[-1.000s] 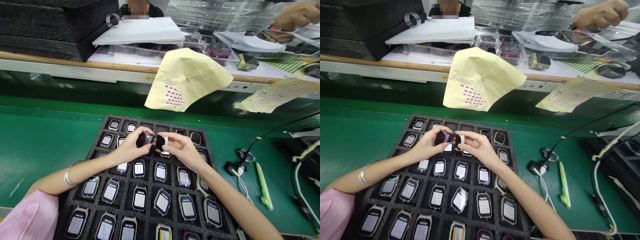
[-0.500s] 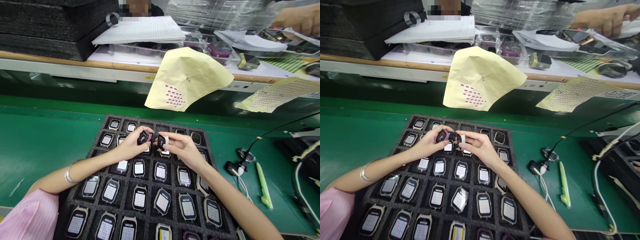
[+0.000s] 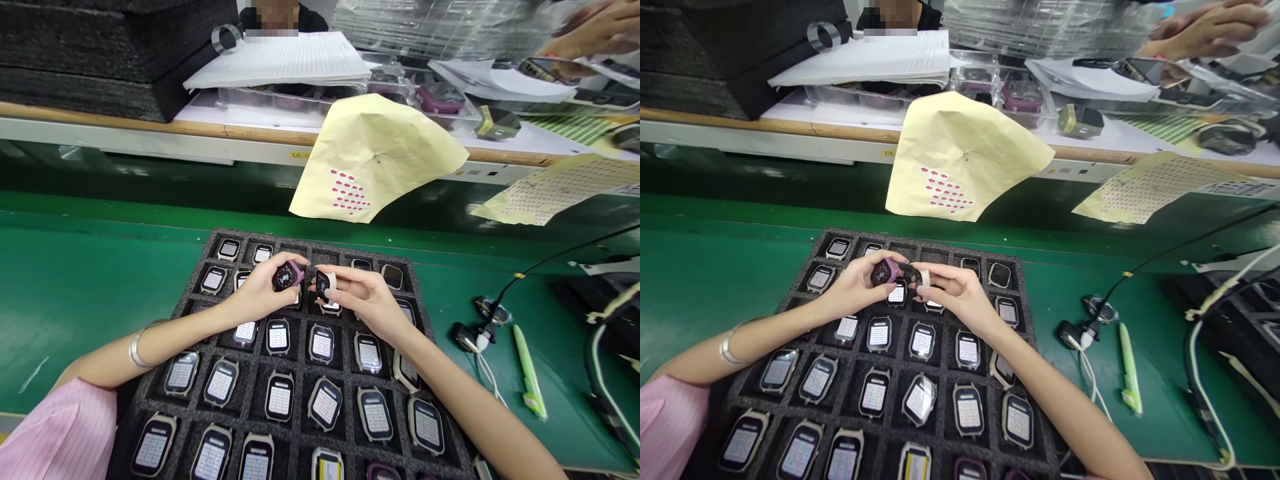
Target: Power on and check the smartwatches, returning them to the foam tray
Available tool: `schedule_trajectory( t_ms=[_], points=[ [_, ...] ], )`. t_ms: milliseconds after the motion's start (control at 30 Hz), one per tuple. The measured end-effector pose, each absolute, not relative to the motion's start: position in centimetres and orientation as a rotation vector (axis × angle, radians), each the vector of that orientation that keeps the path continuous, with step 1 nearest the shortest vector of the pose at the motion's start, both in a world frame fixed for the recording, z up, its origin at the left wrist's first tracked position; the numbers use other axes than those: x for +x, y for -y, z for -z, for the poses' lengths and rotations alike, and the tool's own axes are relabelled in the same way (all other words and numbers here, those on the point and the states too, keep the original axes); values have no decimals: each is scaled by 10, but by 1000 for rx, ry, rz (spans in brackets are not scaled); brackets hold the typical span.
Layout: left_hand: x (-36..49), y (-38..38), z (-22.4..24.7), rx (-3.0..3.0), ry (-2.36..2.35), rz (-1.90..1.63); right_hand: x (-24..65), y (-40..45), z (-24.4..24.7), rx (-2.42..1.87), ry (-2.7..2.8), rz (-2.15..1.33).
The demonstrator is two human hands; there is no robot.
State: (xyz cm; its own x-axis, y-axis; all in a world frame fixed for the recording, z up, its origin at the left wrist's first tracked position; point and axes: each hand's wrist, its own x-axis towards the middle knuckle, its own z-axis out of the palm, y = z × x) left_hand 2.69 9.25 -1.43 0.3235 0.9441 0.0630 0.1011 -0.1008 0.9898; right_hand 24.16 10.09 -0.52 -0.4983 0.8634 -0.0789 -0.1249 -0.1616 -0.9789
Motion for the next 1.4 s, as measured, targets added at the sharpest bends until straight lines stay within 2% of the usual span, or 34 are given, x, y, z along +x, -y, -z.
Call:
schedule_trajectory(
  t_ms=[1033,1200,1400],
  points=[
    [25,-95,14,1548,-1024,-914,239,-101,4,-896,1371,-1730],
    [28,-96,17,1426,-1063,-951,240,-101,4,-867,1359,-1765],
    [34,-97,10,960,-1002,-880,239,-103,6,-828,1215,-1915]
  ],
)
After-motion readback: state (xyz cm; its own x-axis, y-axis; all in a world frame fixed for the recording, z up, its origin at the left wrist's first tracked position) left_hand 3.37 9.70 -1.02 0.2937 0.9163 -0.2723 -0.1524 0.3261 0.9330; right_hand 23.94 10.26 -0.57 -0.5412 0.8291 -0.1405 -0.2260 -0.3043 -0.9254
